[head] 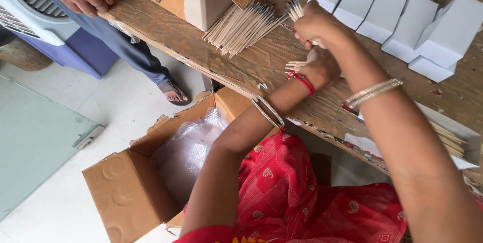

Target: The person organizes paintbrushes into bundles and places them into cardboard boxes.

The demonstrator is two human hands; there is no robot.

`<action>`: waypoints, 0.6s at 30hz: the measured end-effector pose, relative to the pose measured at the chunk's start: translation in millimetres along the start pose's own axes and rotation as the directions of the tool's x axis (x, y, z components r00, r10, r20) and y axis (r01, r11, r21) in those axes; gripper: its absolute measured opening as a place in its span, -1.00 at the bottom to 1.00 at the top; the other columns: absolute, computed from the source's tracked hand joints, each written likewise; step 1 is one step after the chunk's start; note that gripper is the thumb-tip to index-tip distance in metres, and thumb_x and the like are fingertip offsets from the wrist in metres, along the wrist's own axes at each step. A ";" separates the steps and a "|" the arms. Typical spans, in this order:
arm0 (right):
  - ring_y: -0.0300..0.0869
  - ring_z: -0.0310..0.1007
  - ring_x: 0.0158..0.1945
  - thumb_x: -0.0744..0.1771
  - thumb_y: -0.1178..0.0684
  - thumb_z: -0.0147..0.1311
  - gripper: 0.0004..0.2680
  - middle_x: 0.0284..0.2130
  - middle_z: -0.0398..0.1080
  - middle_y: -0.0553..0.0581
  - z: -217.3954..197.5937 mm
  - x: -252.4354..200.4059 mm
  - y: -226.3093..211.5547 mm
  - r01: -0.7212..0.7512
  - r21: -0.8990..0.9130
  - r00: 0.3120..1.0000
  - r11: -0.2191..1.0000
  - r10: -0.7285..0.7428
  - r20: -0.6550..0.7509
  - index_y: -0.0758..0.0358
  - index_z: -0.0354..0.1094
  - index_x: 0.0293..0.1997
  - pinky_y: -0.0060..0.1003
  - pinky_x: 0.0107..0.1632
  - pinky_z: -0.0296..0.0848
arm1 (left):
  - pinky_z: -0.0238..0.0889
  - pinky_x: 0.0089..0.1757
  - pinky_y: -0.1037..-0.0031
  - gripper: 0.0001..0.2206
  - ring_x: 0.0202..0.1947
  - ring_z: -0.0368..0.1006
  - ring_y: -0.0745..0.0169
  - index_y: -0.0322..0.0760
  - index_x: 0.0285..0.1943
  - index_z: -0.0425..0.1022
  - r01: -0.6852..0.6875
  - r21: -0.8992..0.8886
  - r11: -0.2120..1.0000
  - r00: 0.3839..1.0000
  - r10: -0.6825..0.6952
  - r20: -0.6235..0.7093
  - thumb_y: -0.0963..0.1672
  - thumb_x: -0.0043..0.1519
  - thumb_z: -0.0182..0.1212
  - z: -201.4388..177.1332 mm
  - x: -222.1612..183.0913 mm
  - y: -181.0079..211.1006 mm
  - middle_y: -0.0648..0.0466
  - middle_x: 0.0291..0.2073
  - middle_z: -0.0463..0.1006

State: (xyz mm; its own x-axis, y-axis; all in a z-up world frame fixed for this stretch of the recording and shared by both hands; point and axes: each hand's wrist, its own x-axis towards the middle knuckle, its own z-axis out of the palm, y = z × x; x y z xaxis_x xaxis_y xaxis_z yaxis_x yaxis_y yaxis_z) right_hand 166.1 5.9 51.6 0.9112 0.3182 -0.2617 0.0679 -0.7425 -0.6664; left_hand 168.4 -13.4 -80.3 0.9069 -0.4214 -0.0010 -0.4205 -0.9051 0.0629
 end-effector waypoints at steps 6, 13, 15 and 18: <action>0.01 0.58 -0.50 0.38 0.19 -0.06 -0.71 -0.33 0.52 0.46 47.0 5.5 -52.5 -0.159 -0.177 0.987 0.971 0.155 -0.034 0.65 0.17 0.18 -0.20 -0.51 0.60 | 0.14 0.13 -0.04 -0.53 0.21 0.29 -0.08 -0.18 0.28 0.41 -0.169 -0.369 0.914 0.944 0.043 -0.327 0.07 0.27 0.14 6.7 3.2 -30.0 -0.08 0.19 0.40; -0.16 0.58 -0.44 0.41 0.13 -0.02 -0.90 -0.33 0.56 0.11 12.6 -127.2 -37.7 0.511 -0.220 0.828 0.831 -0.544 -0.136 0.27 0.45 -0.13 -0.20 -0.41 0.54 | 0.37 0.02 0.08 -0.60 -0.02 0.40 0.07 -0.30 0.22 0.41 -0.520 -0.850 0.084 0.826 -0.203 -0.526 0.04 0.38 0.16 77.0 -15.4 -18.1 0.00 -0.05 0.50; -0.22 0.56 -0.37 0.42 0.13 0.01 -0.90 -0.31 0.54 0.11 -13.3 -217.2 -9.7 0.622 -0.030 0.779 0.783 -0.622 -0.086 0.28 0.45 -0.10 -0.29 -0.35 0.54 | 0.38 -0.16 0.15 -0.68 -0.20 0.46 0.00 -0.32 0.14 0.45 -0.355 -0.739 0.572 0.814 -0.199 -0.545 -0.05 0.32 0.28 3.0 -48.8 -19.8 -0.08 -0.21 0.56; -0.26 0.56 -0.24 0.48 0.07 0.03 -0.87 -0.26 0.51 0.03 -40.4 -327.3 46.3 0.693 0.399 0.645 0.601 -0.764 0.032 0.28 0.47 -0.06 -0.37 -0.18 0.56 | 0.41 -0.30 0.27 -0.77 -0.36 0.52 -0.02 -0.40 0.04 0.50 -0.364 -0.468 0.806 0.655 -0.136 -0.744 -0.18 0.32 0.44 -77.5 -104.9 11.4 -0.12 -0.31 0.63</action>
State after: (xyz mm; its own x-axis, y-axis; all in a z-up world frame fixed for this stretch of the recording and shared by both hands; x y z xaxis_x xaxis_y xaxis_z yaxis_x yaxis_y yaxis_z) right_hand -112.6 -156.5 134.7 0.5224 0.7912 0.3180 0.5096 0.0094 -0.8604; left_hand 70.5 24.9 -2.2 0.6713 -0.1105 0.7330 -0.6557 -0.5496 0.5177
